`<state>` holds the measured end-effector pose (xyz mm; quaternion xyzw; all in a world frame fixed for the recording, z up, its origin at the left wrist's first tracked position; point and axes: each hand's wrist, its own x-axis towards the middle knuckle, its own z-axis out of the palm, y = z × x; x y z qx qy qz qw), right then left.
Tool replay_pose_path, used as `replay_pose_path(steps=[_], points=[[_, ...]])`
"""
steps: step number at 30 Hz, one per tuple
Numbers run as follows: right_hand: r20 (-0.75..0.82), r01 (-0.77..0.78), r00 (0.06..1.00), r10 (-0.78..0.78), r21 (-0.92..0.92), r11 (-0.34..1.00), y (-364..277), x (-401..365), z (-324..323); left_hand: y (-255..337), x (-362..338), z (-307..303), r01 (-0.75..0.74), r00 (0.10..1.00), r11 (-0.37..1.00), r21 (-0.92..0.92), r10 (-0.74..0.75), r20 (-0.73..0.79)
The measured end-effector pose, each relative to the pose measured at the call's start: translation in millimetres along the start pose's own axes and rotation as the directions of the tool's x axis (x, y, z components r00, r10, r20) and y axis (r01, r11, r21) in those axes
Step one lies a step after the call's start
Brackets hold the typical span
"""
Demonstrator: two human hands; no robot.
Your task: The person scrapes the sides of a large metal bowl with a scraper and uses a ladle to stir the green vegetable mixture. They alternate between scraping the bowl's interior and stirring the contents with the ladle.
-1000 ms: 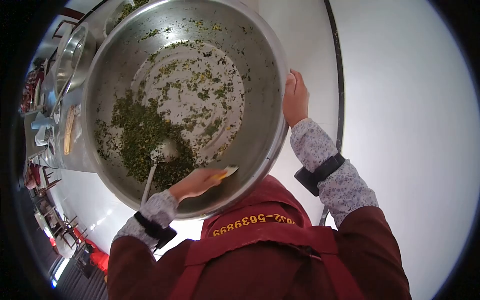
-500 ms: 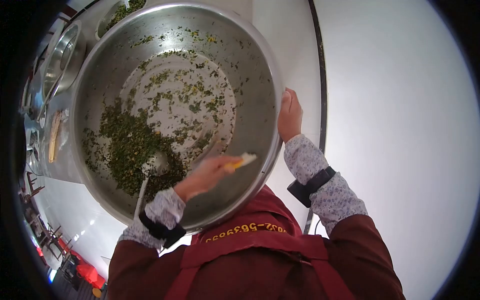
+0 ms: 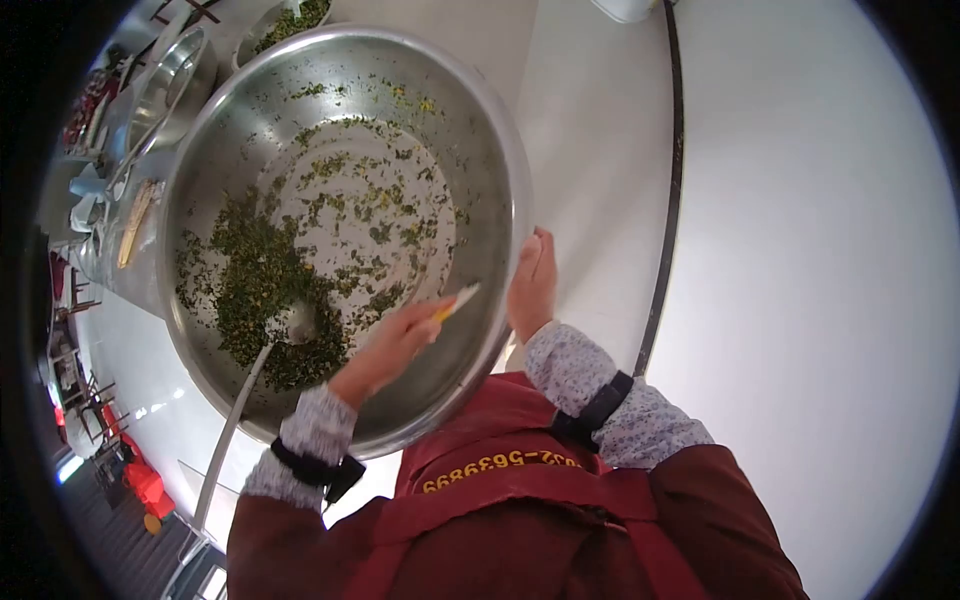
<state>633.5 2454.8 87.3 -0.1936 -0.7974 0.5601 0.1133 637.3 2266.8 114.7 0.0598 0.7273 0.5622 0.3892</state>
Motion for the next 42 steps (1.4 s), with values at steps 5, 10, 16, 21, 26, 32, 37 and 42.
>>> replay_pose_path(steps=[5, 10, 16, 21, 26, 32, 37, 42], points=[[0.138, -0.105, 0.988, 0.074, 0.234, 0.967, 11, 5, 1, 6, 71, 32, -0.270, 0.916, 0.963, 0.014, 0.262, -0.302], [0.117, -0.116, 0.987, 0.106, 0.081, 0.990, 12, 5, 2, 37, 125, -3, -0.096, 0.912, 0.971, -0.220, -0.003, -0.411], [0.233, -0.254, 0.947, 0.221, 0.120, 0.960, 14, 6, -3, -27, 13, 2, 0.128, 0.991, 0.960, 0.250, -0.133, 0.002], [0.396, -0.395, 0.877, 0.271, 0.277, 0.876, 39, 10, -2, -78, 66, 13, 0.081, 0.980, 0.954, 0.289, -0.023, -0.197], [0.699, -0.502, 0.627, 0.343, 0.026, 0.864, 1, 39, -40, -51, 169, -23, 0.058, 0.823, 0.995, 0.075, -0.005, -0.567], [0.637, -0.422, 0.739, 0.221, 0.182, 0.888, -11, 161, -27, -43, 55, -46, 0.145, 0.988, 0.959, 0.241, -0.130, -0.077], [0.592, -0.110, 0.803, 0.067, 0.036, 0.993, -49, 239, 51, -56, 74, 1, -0.146, 0.953, 0.988, 0.043, 0.153, -0.261], [0.547, 0.211, 0.830, -0.113, -0.120, 0.970, -55, 256, 96, -22, 195, -61, -0.051, 0.693, 0.999, 0.011, 0.043, -0.720]])
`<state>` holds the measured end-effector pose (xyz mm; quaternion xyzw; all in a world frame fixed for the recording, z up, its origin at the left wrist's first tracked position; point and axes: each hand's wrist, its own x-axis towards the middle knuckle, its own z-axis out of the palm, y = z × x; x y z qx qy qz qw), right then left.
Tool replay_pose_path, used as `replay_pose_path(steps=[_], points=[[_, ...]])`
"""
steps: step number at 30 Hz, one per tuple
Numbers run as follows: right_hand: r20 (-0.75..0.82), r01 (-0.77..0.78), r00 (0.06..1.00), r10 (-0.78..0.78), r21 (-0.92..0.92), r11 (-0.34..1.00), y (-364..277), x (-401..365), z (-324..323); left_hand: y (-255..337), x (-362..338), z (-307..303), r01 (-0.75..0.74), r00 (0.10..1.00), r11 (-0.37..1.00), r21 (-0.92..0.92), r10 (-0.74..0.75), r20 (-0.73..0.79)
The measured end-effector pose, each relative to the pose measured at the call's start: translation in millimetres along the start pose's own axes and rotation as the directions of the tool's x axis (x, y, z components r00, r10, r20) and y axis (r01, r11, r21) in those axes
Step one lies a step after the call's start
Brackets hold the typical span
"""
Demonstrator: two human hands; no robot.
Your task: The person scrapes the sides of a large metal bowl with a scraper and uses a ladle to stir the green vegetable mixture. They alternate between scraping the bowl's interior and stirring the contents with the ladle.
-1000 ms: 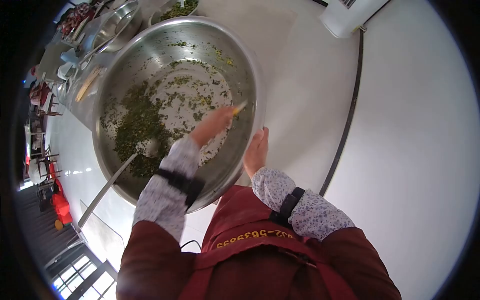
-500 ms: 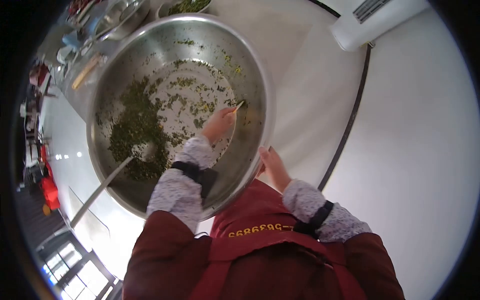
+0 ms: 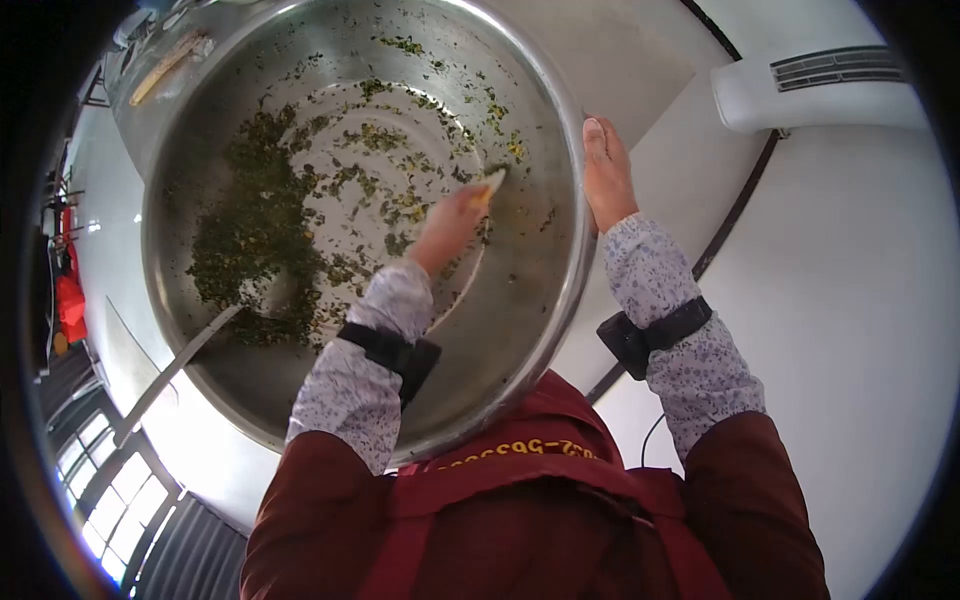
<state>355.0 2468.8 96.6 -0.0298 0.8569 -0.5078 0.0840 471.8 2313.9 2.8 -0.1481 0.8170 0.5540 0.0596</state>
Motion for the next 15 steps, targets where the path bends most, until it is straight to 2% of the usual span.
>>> replay_pose_path(steps=[2, 3, 4, 6, 8, 9, 11, 13, 15], points=[[-0.008, 0.054, 0.998, -0.055, -0.078, 0.995, 2, 3, -2, 7, 5, -26, 0.225, 0.949, 0.974, -0.013, -0.216, 0.229], [0.038, 0.067, 0.997, -0.063, -0.086, 0.994, 0, 3, -3, -4, -8, -36, 0.067, 0.934, 0.998, -0.001, -0.063, 0.352], [0.082, 0.077, 0.994, -0.069, -0.092, 0.993, -1, 3, -4, -16, -31, -47, -0.092, 0.878, 0.996, -0.007, 0.085, 0.471], [0.090, 0.083, 0.993, -0.074, -0.102, 0.991, 2, 5, -5, 1, -83, -80, 0.041, 0.747, 0.997, 0.062, -0.072, 0.661], [0.100, 0.090, 0.992, -0.079, -0.115, 0.989, 1, 5, -3, -24, -129, -79, 0.081, 0.654, 0.985, 0.150, -0.166, 0.738], [0.084, 0.065, 0.995, -0.059, -0.079, 0.995, -2, 2, -1, -26, -131, -69, 0.093, 0.657, 0.985, 0.144, -0.170, 0.734], [0.081, 0.052, 0.996, -0.048, -0.044, 0.998, -4, 0, -1, -16, -120, -40, -0.028, 0.871, 0.999, -0.041, 0.044, 0.489], [0.094, 0.036, 0.995, -0.024, -0.129, 0.991, -2, 3, -3, 8, -57, -12, -0.003, 0.947, 0.996, -0.085, 0.030, 0.318], [0.094, 0.068, 0.994, -0.055, -0.134, 0.989, -1, 3, -2, 32, -5, -3, 0.151, 0.987, 0.972, -0.183, -0.136, 0.090]])
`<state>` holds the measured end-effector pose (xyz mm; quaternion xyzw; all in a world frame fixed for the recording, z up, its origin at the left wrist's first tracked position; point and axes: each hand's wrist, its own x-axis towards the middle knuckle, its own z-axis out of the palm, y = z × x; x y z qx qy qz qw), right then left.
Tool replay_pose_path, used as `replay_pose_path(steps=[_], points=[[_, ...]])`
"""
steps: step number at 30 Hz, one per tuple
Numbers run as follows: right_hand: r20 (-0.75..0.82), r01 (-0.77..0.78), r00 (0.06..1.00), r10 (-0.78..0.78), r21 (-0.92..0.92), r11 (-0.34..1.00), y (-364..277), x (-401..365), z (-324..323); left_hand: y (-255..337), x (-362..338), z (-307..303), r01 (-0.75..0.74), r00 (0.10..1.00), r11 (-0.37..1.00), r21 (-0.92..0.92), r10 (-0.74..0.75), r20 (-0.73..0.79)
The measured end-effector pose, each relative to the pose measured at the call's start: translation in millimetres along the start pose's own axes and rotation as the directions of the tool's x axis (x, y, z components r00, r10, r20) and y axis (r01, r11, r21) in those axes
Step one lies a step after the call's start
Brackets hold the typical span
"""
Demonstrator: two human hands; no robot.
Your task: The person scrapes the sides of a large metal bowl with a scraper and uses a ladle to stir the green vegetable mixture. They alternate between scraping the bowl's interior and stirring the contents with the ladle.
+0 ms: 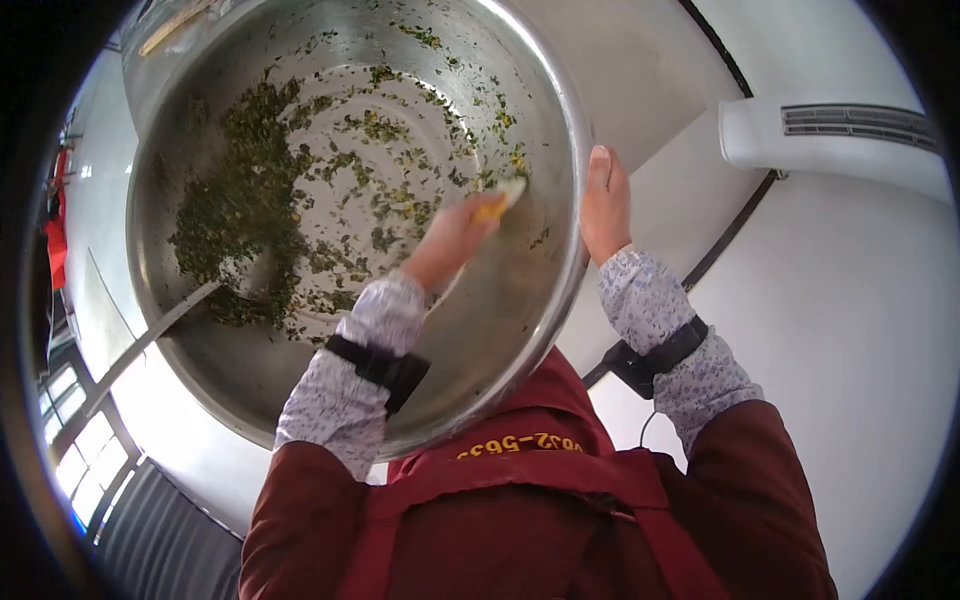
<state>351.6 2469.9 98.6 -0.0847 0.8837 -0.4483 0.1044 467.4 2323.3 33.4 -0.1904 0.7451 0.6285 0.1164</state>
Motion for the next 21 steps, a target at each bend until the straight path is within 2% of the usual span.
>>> replay_pose_path(steps=[1, 3, 5, 7, 9, 10, 12, 14, 16, 18, 19, 21], points=[[0.001, 0.022, 1.000, -0.022, -0.001, 1.000, 1, 1, -1, 5, 4, -3, 0.005, 1.000, 1.000, -0.016, -0.005, -0.017], [0.044, 0.028, 0.999, -0.029, 0.023, 0.999, 6, 1, -2, 10, 1, -18, -0.026, 0.997, 0.992, 0.124, 0.018, 0.069], [0.065, 0.018, 0.998, -0.023, 0.074, 0.997, 7, 3, 0, -1, -44, -41, -0.188, 0.953, 0.960, 0.208, 0.126, 0.277], [0.067, 0.013, 0.998, -0.020, 0.096, 0.995, 9, 3, -1, -5, -104, -59, -0.048, 0.891, 0.996, 0.075, 0.009, 0.454], [0.079, 0.015, 0.997, -0.025, 0.132, 0.991, 12, 3, -1, 14, -149, -62, 0.109, 0.846, 0.987, 0.120, -0.155, 0.510], [0.093, 0.017, 0.995, -0.033, 0.162, 0.987, 14, 2, 0, 14, -151, -48, 0.114, 0.850, 0.986, 0.118, -0.158, 0.502], [0.111, 0.032, 0.992, -0.054, 0.186, 0.982, 14, 2, -1, 18, -140, -6, 0.009, 0.958, 0.995, -0.104, 0.021, 0.286], [0.119, 0.015, 0.992, -0.037, 0.183, 0.983, 13, 3, -1, 46, -79, 10, -0.015, 0.992, 1.000, 0.000, 0.015, 0.125], [0.127, 0.038, 0.990, -0.063, 0.189, 0.981, 16, 3, -2, 64, -10, 11, 0.205, 0.979, 0.972, -0.113, -0.204, 0.015], [0.148, 0.064, 0.985, -0.094, 0.195, 0.979, 15, 5, -2, 56, 28, 2, 0.219, 0.960, 0.955, -0.202, -0.248, -0.128], [0.169, 0.056, 0.981, -0.092, 0.207, 0.977, 14, 4, -4, 50, 23, 2, 0.227, 0.956, 0.950, -0.213, -0.259, -0.134], [0.237, 0.022, 0.968, -0.079, 0.233, 0.972, 16, 5, -9, 33, -2, -21, -0.080, 0.996, 0.988, 0.135, 0.075, 0.041]])
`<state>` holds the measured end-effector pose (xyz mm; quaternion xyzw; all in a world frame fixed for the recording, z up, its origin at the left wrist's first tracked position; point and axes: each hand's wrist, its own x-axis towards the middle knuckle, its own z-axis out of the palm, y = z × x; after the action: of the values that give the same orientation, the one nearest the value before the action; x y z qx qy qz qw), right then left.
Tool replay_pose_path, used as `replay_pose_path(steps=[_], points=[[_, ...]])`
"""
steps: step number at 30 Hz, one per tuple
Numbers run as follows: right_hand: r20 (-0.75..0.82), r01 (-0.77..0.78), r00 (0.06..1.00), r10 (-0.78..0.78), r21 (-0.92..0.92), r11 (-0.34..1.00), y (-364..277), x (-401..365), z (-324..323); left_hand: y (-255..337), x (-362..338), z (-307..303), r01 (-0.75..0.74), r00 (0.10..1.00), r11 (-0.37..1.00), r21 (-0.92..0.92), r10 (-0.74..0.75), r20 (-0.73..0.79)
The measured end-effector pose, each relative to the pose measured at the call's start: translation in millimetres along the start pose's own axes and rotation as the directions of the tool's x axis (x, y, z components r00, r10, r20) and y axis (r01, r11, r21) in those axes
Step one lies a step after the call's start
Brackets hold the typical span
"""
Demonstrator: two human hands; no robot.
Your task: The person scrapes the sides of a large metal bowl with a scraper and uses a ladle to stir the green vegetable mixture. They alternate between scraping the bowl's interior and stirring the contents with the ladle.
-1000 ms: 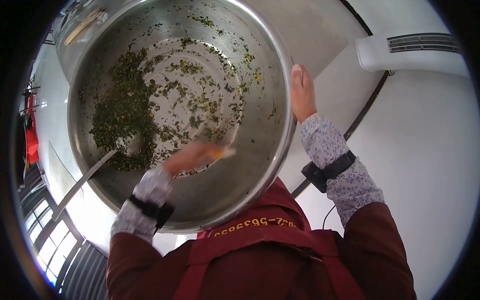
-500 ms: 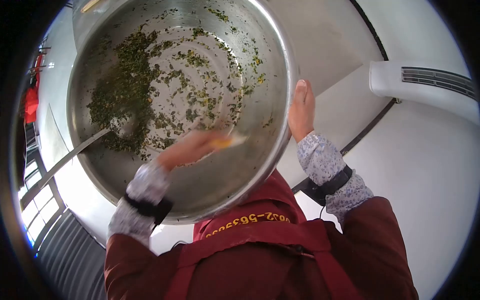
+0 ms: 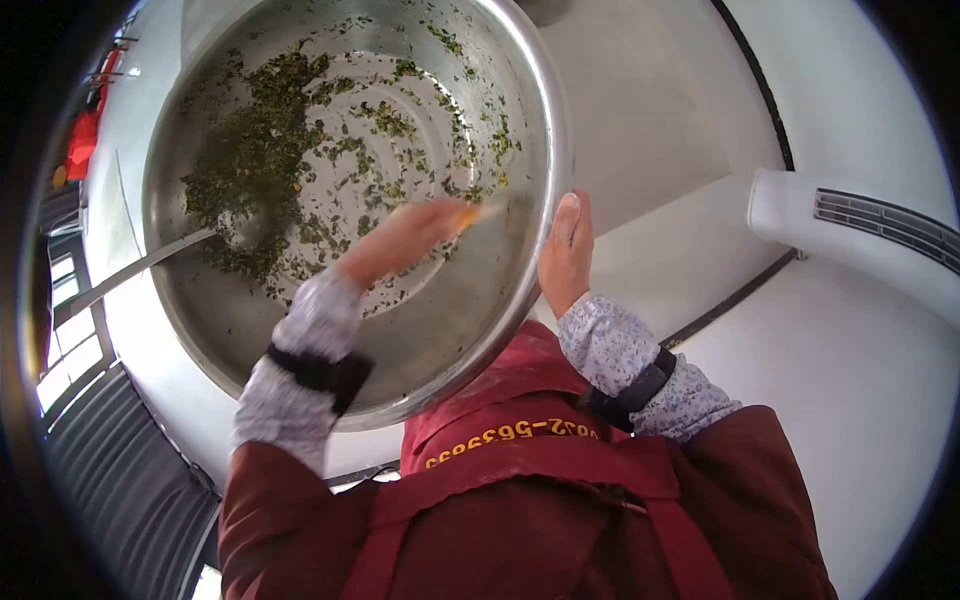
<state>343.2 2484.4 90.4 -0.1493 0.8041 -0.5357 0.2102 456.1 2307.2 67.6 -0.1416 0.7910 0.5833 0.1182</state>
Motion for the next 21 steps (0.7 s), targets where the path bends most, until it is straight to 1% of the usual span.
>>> replay_pose_path(steps=[1, 2, 3, 4, 5, 7, 9, 11, 12, 13, 14, 15, 16, 18, 19, 20, 21], points=[[0.007, -0.001, 1.000, 0.000, 0.014, 1.000, 3, 1, 1, -8, -26, -6, 0.023, 0.994, 1.000, -0.001, -0.023, 0.109], [0.001, -0.037, 0.999, 0.037, 0.076, 0.996, 7, 1, 3, -11, -60, -7, 0.047, 0.975, 0.999, -0.002, -0.045, 0.219], [-0.003, -0.072, 0.997, 0.073, 0.135, 0.988, 9, 1, 4, -8, -94, -8, 0.108, 0.955, 0.994, -0.015, -0.100, 0.280], [0.001, -0.074, 0.997, 0.074, 0.142, 0.987, 8, 1, 3, -2, -116, -7, 0.167, 0.929, 0.986, -0.026, -0.149, 0.339], [0.022, -0.074, 0.997, 0.072, 0.111, 0.991, 6, 1, 3, 1, -117, -1, 0.172, 0.930, 0.985, -0.025, -0.154, 0.335], [0.062, -0.067, 0.996, 0.063, 0.076, 0.995, 6, 0, 1, 8, -112, 22, 0.273, 0.928, 0.961, -0.051, -0.248, 0.279], [0.039, -0.068, 0.997, 0.063, 0.148, 0.987, 10, 0, 4, -1, -51, 38, 0.210, 0.976, 0.978, 0.007, -0.210, 0.064], [0.069, -0.044, 0.997, 0.034, 0.153, 0.987, 19, -1, 2, -5, 18, 35, 0.219, 0.963, 0.970, -0.109, -0.232, -0.134], [0.093, -0.019, 0.996, 0.004, 0.159, 0.987, 23, 1, 1, -8, 28, 25, 0.213, 0.964, 0.970, -0.115, -0.228, -0.139], [0.100, -0.018, 0.995, 0.004, 0.148, 0.989, 25, 1, -1, -6, 33, 18, 0.218, 0.963, 0.972, -0.083, -0.228, -0.141], [0.094, -0.018, 0.996, 0.009, 0.104, 0.994, 25, 0, -3, -3, 32, 15, 0.229, 0.962, 0.972, -0.052, -0.234, -0.140], [0.083, -0.011, 0.996, 0.006, 0.068, 0.998, 25, 3, -3, -5, 16, 8, 0.124, 0.991, 0.992, 0.025, -0.122, -0.053], [0.088, -0.011, 0.996, 0.004, 0.071, 0.997, 23, 4, -4, -9, -14, 0, 0.012, 0.999, 0.995, 0.097, -0.016, 0.041], [0.196, -0.080, 0.979, 0.055, 0.120, 0.990, 20, 3, -8, 4, -78, -8, 0.155, 0.967, 0.987, -0.029, -0.146, 0.207], [0.197, -0.082, 0.979, 0.057, 0.123, 0.989, 18, 2, -7, 6, -108, -4, 0.155, 0.952, 0.988, 0.006, -0.151, 0.265], [0.171, -0.052, 0.985, 0.027, 0.140, 0.989, 15, 2, -5, 8, -127, 0, 0.147, 0.934, 0.988, 0.041, -0.152, 0.324], [0.144, -0.019, 0.990, -0.003, 0.154, 0.988, 14, 3, -3, 7, -128, 9, 0.142, 0.933, 0.989, 0.042, -0.148, 0.327]])
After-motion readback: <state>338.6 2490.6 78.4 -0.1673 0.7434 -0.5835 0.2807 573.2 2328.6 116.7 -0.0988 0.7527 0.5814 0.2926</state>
